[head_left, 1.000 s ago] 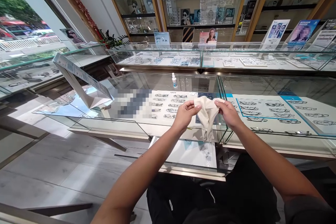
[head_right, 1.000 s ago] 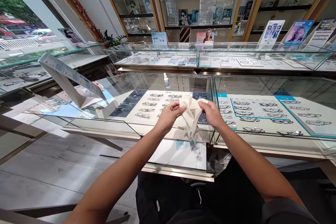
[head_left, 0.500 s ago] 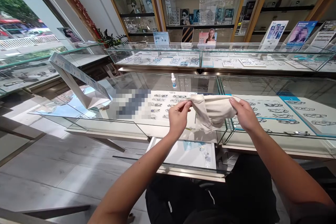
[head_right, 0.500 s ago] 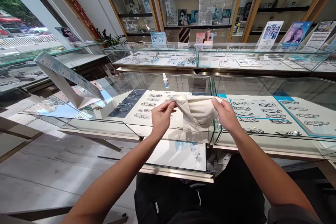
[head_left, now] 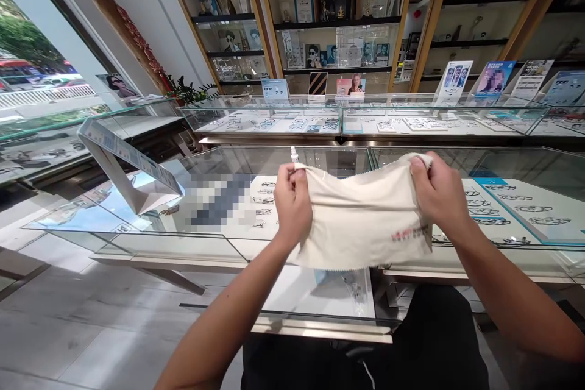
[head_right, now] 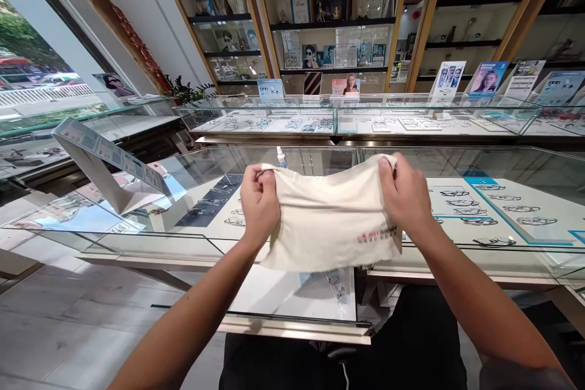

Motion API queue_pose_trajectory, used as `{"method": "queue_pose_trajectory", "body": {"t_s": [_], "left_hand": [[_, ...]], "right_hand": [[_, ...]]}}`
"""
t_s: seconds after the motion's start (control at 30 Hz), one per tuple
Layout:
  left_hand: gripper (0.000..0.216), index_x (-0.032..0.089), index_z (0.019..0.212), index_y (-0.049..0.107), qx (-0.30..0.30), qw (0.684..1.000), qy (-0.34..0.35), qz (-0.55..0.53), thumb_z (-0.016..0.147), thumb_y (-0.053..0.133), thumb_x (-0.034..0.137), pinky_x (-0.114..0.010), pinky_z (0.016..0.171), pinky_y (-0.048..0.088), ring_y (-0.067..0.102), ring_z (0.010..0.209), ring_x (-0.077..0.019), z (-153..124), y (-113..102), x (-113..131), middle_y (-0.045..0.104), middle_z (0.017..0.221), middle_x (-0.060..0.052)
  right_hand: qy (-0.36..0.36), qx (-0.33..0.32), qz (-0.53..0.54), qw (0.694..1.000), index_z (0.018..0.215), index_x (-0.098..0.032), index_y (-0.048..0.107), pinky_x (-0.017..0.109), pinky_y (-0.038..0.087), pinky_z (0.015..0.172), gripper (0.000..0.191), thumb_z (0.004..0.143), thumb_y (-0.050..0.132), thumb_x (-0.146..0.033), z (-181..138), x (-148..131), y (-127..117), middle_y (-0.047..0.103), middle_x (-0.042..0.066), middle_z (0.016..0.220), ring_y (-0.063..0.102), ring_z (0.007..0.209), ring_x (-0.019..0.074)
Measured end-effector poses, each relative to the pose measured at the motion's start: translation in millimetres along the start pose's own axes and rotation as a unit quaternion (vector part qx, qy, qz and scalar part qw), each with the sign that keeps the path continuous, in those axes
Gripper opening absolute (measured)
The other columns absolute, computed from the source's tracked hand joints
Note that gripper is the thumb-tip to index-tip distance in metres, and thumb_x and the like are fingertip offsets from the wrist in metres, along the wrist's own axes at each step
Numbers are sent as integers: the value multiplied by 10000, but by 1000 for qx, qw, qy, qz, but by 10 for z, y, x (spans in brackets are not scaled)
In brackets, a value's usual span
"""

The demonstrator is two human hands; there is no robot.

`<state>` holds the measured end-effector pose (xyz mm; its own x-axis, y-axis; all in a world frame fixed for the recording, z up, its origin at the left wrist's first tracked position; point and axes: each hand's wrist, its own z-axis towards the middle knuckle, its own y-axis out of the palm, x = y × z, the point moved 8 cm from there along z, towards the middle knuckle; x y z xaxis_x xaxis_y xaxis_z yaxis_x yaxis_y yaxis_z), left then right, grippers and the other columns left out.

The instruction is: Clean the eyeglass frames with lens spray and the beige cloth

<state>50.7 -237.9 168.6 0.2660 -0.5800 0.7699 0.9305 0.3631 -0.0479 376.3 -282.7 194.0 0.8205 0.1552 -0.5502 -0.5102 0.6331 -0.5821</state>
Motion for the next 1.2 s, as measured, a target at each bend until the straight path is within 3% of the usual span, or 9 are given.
{"method": "queue_pose_trajectory", "body": {"t_s": [0.1, 0.17, 0.3, 0.4, 0.57, 0.73, 0.93, 1.13, 1.2], "left_hand": [[249, 219, 1053, 574, -57, 987, -35, 145, 1121, 407, 392, -267, 682, 405, 545, 705, -167, 344, 302, -482, 611, 799, -6], [285, 215, 1170, 575, -132, 934, -97, 317, 1131, 310, 312, -297, 768, 456, 649, 875, -213, 487, 501, -947, 706, 974, -73], [317, 118, 1315, 592, -199, 877, -157, 407, 1031, 522, 238, -411, 854, 511, 696, 1033, -347, 528, 586, -1549, 725, 1138, -224], [462, 103, 1458, 531, -234, 859, -123, 438, 1023, 528, 258, -469, 965, 519, 649, 1222, -384, 369, 469, -1616, 632, 1392, -273], [406, 243, 1388, 678, -368, 835, -13, 409, 1041, 549, 411, -470, 1140, 470, 605, 1336, -331, -273, 276, -1440, 663, 1447, -131], [609, 215, 1572, 551, -447, 795, 41, 408, 1090, 417, 561, -607, 1246, 374, 385, 1594, -391, -740, 47, -1378, 448, 1716, -150], [683, 263, 1659, 424, -371, 835, 23, 407, 1071, 464, 610, -622, 1303, 298, 303, 1652, -383, -1074, -730, -962, 381, 1758, -140], [913, 320, 1733, 171, 53, 923, -11, 381, 985, 691, 381, -667, 1329, 260, 220, 1681, -390, -2548, -1839, -481, 195, 1811, -161], [878, 337, 1751, 104, -43, 929, -93, 354, 1034, 610, 361, -630, 1320, 326, 249, 1678, -357, -3075, -1679, -757, 227, 1809, -152]], "right_hand": [[41, -101, -129, 986, 969, -227, 584, 339, 373, 663, 387, 1120, 342, -489, 443, 280, 589, 719, 109, 901, 616, 801, 255], [94, -195, -186, 959, 1100, -166, 635, 343, 444, 758, 343, 1119, 367, -379, 619, 514, 1045, 757, 196, 1108, 690, 986, 283], [123, -254, -218, 934, 1303, -61, 600, 385, 506, 852, 388, 1072, 517, -361, 703, 740, 1535, 754, 282, 1194, 730, 1080, 336], [77, -277, -213, 934, 1416, -95, 546, 418, 522, 887, 423, 1095, 429, -345, 518, 725, 1644, 754, 243, 1268, 731, 1107, 340], [-81, -343, -174, 919, 1323, -232, 672, 410, 497, 1050, 364, 1068, 505, -431, -205, 581, 1750, 713, 121, 1432, 648, 1307, 308], [-114, -342, -192, 913, 1448, -192, 619, 535, 433, 1166, 479, 1085, 431, -442, -658, 698, 1729, 605, 162, 1585, 555, 1441, 374], [-146, -293, -168, 930, 1519, -147, 565, 570, 384, 1223, 598, 1100, 362, -521, -887, 518, 1558, 535, 198, 1636, 470, 1515, 386], [-185, -264, -86, 943, 1493, -186, 578, 584, 369, 1229, 604, 1088, 379, -587, -1017, 253, 1408, 559, 185, 1604, 466, 1511, 383], [-199, -268, -62, 941, 1480, -204, 583, 571, 370, 1231, 589, 1082, 394, -596, -1002, 171, 1416, 567, 173, 1599, 470, 1511, 371]]}}
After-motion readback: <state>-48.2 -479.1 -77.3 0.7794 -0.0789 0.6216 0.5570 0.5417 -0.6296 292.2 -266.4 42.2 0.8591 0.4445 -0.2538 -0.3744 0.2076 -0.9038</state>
